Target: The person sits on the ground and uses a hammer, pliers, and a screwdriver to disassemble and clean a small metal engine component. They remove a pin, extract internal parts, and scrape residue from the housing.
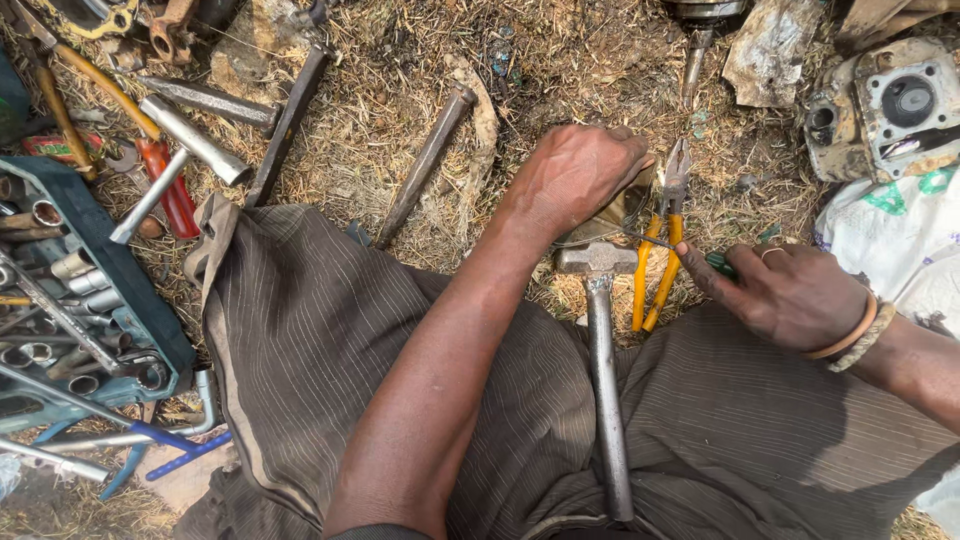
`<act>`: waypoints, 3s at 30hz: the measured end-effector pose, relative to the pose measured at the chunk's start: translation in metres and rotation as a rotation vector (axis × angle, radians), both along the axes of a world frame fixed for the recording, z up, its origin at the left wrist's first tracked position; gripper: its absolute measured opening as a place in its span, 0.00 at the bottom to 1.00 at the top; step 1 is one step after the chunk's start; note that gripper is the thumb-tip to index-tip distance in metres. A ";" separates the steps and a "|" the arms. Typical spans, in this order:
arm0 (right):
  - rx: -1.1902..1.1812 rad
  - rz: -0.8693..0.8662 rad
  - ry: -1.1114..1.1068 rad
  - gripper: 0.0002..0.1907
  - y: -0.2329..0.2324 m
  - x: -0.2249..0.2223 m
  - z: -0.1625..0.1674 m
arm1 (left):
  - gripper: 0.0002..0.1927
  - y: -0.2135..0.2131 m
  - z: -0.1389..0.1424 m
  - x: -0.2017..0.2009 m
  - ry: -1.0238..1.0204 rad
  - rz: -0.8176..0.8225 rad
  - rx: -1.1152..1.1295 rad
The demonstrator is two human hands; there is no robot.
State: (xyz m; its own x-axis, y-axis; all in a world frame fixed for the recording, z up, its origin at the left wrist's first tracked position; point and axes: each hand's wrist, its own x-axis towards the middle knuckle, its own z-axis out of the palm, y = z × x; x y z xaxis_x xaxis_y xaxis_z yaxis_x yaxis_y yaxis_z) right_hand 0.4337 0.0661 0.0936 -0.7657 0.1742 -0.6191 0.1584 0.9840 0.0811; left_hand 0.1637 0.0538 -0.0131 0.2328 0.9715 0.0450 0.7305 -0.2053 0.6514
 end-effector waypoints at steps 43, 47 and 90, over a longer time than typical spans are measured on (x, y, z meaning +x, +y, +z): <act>-0.152 -0.395 -0.094 0.36 0.016 -0.045 0.036 | 0.16 -0.001 0.003 -0.014 -0.046 0.071 0.043; -0.115 -0.369 -0.124 0.37 0.015 -0.042 0.033 | 0.16 0.000 -0.002 -0.011 -0.071 0.072 0.073; 0.031 -1.004 0.305 0.16 -0.096 -0.112 0.075 | 0.18 -0.007 0.012 -0.017 -0.202 0.135 -0.218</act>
